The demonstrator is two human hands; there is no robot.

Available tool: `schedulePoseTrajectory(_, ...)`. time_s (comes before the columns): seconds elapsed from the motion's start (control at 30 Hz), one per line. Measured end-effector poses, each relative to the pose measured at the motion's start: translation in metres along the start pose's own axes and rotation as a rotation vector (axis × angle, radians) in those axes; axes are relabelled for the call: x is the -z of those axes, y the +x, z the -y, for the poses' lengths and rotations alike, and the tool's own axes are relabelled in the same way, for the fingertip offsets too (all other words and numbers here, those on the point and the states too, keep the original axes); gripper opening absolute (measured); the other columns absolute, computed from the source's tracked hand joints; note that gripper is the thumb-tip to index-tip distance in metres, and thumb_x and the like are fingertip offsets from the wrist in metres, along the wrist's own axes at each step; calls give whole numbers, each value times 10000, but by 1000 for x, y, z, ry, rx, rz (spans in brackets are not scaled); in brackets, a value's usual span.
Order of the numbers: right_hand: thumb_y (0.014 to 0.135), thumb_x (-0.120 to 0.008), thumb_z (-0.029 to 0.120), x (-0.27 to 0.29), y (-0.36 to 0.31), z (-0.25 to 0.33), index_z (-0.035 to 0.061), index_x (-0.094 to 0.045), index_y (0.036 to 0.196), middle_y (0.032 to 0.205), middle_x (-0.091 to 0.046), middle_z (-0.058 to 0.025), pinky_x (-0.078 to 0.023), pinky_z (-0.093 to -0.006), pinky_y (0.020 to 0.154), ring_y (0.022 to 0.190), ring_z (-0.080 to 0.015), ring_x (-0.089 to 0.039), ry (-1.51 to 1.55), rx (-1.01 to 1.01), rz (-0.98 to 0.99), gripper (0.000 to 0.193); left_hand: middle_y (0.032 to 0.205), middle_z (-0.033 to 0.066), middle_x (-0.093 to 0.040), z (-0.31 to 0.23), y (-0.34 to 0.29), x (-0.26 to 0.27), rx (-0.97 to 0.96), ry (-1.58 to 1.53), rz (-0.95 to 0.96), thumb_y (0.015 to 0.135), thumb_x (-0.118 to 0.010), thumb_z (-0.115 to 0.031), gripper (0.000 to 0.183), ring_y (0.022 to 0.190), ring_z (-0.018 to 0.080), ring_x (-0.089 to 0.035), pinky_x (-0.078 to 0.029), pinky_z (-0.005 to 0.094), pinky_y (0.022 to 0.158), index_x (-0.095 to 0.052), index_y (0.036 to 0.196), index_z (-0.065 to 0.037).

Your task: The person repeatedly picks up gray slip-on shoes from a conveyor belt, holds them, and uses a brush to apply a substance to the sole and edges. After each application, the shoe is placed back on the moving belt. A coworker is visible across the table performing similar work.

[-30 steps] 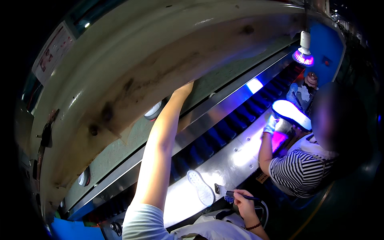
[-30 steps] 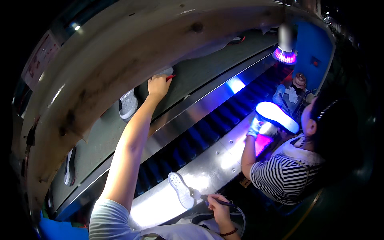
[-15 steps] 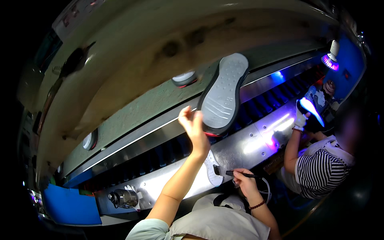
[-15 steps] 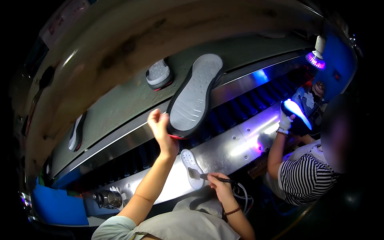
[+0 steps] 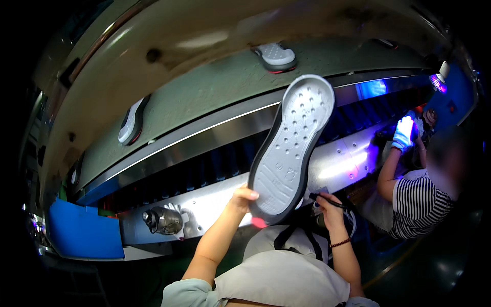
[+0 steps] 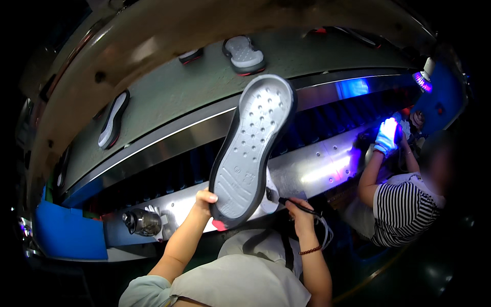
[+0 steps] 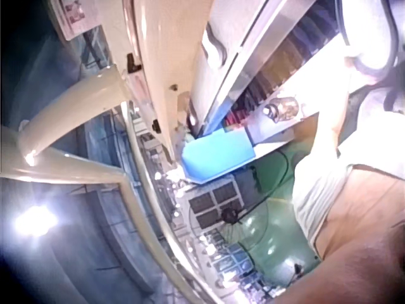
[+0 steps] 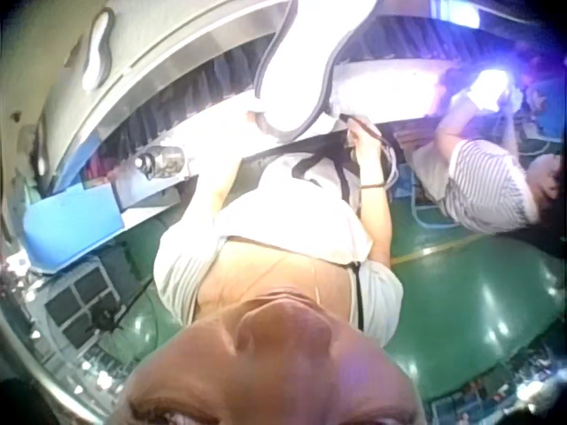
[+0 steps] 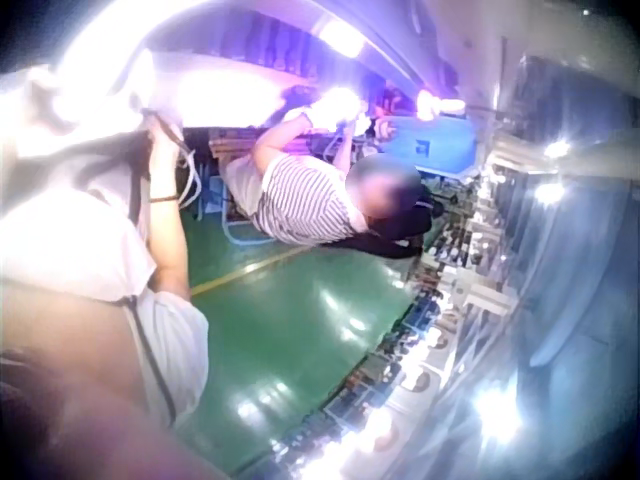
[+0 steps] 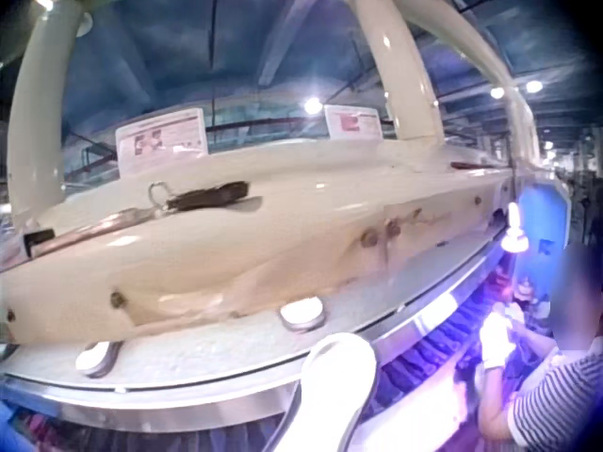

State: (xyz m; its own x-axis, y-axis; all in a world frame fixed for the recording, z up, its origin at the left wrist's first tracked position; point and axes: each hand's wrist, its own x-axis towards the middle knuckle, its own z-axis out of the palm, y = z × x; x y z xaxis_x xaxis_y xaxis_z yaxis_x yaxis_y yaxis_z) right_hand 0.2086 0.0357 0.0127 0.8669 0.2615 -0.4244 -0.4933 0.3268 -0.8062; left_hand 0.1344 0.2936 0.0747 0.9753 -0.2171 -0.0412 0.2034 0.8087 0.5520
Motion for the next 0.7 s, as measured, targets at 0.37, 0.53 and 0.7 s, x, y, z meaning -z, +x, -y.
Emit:
schedulePoseTrajectory(0.37, 739, -599, -36, -39, -29, 14, -48, -580, 919, 889, -616, -123, -451, -243, 775, 821, -161, -583, 132, 126, 200, 181, 1284, 268, -333, -27, -106, -10, -70, -74, 9, 659, -499, -695, 970, 1175, 380, -378, -328, 568, 931, -250, 1337, -47)
schedulePoseTrajectory(0.53, 722, -619, -11, -89, -69, 36, -65, -582, 914, 881, -628, -146, -458, -235, 762, 789, -152, -594, 29, 208, 446, 203, 1289, 229, -354, -26, -109, 12, -178, 77, -226, 685, -495, -675, 940, 1133, 383, -426, -376, 474, 933, -241, 1339, -50)
schedulePoseTrajectory(0.7, 736, -581, -10, -135, -67, 29, -66, -579, 930, 904, -624, -179, -461, -292, 811, 839, -198, -608, -186, 213, 575, 201, 1257, 174, -422, -13, -94, 19, -180, -470, 131, 677, -356, -773, 954, 1100, 326, -461, -379, 453, 927, -328, 1296, -47)
